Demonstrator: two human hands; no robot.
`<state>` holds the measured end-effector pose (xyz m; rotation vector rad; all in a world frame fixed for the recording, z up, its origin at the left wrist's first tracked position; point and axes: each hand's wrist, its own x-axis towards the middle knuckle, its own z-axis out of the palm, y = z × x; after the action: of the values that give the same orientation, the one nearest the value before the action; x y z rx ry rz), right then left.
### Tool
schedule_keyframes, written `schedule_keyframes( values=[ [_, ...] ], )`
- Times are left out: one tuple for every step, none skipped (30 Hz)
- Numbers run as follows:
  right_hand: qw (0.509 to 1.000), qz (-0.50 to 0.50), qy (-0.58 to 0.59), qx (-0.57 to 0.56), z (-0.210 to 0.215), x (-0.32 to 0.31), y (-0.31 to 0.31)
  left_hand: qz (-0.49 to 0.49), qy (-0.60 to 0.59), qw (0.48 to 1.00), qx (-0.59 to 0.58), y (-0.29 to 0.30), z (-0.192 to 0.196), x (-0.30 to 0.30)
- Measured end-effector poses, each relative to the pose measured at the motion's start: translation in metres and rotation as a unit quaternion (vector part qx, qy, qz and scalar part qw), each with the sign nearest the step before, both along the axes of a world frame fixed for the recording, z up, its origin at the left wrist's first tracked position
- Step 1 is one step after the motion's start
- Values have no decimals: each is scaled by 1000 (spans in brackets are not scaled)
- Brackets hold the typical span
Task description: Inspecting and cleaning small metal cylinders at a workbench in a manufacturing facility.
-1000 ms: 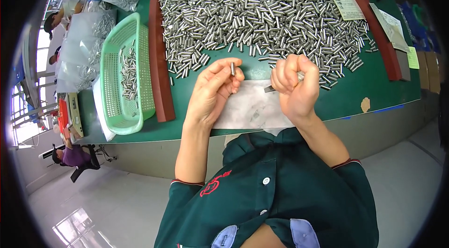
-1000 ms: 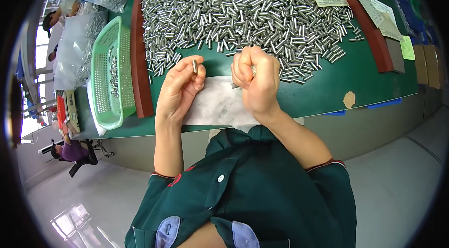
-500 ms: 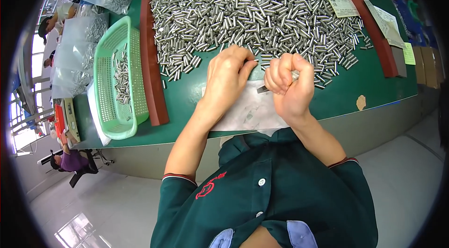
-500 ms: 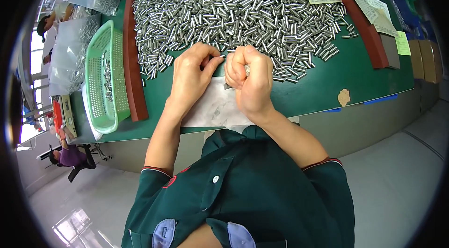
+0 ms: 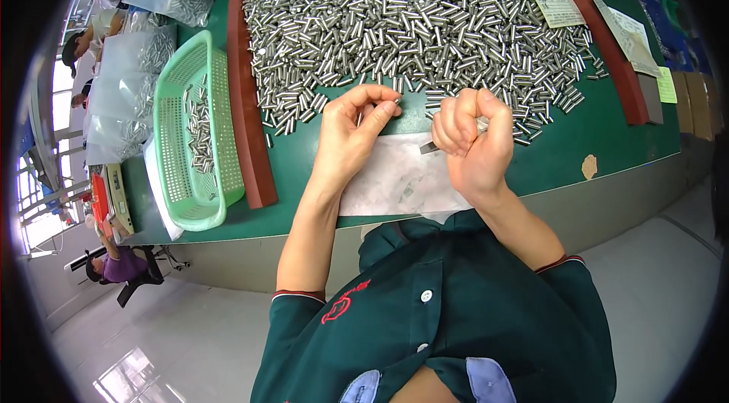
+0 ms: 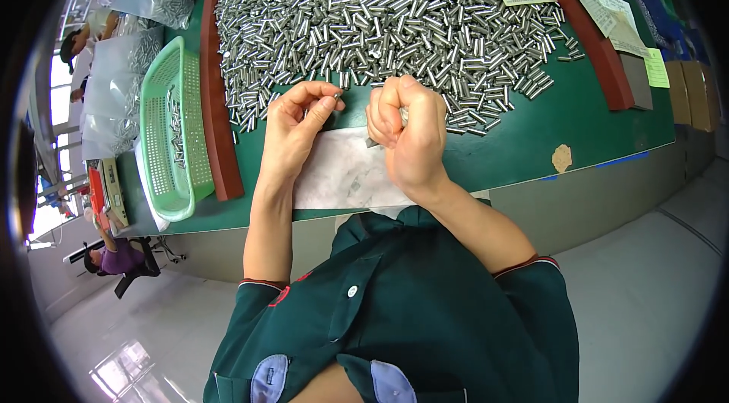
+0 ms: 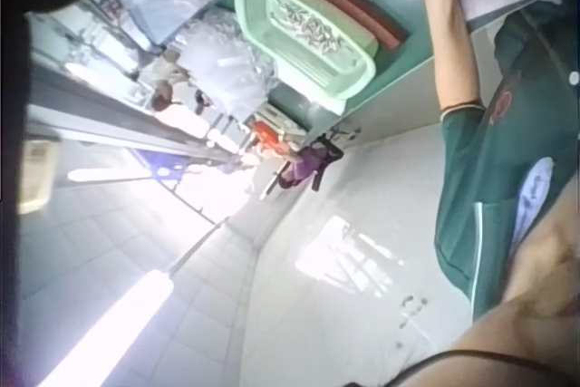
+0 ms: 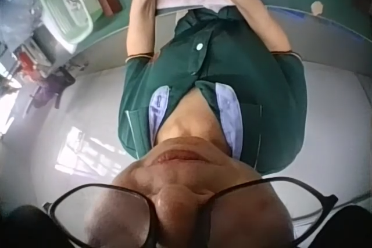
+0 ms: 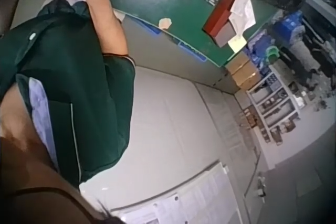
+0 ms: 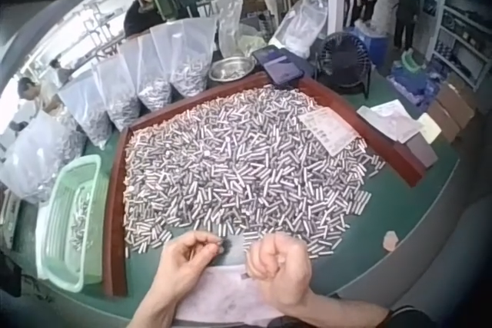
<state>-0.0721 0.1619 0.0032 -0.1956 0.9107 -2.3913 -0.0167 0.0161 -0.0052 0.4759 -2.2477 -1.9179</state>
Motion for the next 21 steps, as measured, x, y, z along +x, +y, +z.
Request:
schedule_keyframes(
  values=[
    [1000, 0, 0, 0, 0, 0, 0, 4, -1, 1000, 5, 1, 1, 0],
    [1000, -1, 0, 0, 0, 1, 0, 8, -2, 1000, 11, 2, 2, 1],
    [1000, -8, -5, -11, 0, 1, 0, 7, -2, 1000, 11, 3, 4, 1],
    [1000, -16, -11, -23, -1, 1, 0, 4, -12, 1000, -23, 6, 7, 2],
    [1000, -17, -12, -22, -2, 1, 0, 1, -22, 998, -56, 8, 11, 4],
    [999, -17, -15, -24, -3, 1, -1, 0, -24, 998, -55, 12, 18, 7],
    [999, -20, -20, -24, -3, 1, 0, -19, -19, 986, -163, 19, 27, 13],
    [1000, -17, -13, -22, -3, -1, 1, -38, -12, 962, -269, 24, 31, 17],
    [999, -18, -16, -25, -2, -1, 1, -52, 30, 954, -295, 27, 28, 21],
    [999, -20, -20, -27, -2, -1, 0, -56, 26, 954, -294, 31, 27, 25],
    [999, -17, -13, -27, -3, -1, 0, -61, 22, 954, -293, 36, 25, 27],
    [1000, -5, -5, -26, -3, -1, 1, -68, 31, 948, -308, 36, 18, 29],
    [1000, 8, 3, -25, -3, -2, 1, -70, 27, 949, -306, 36, 14, 30],
    [999, 2, 15, -34, -2, -1, 2, -56, 26, 948, -312, 37, 13, 32],
    [999, 0, 13, -33, -2, -2, 3, -44, 27, 946, -319, 38, 11, 31],
    [999, -2, 8, -38, -2, -2, 4, -46, 26, 947, -318, 39, 11, 31],
    [999, -4, 3, -44, -2, -2, 5, -40, 32, 945, -322, 40, 10, 31],
    [999, -5, 1, -43, -2, -2, 4, -33, 38, 944, -326, 40, 9, 31],
    [999, -3, -1, -44, -2, -2, 4, -34, 36, 944, -325, 40, 9, 30],
    [999, -1, -4, -45, -2, -2, 3, -31, 39, 945, -324, 40, 9, 30],
    [999, -2, -5, -44, -2, -2, 3, -28, 41, 945, -322, 40, 9, 30]
  ],
)
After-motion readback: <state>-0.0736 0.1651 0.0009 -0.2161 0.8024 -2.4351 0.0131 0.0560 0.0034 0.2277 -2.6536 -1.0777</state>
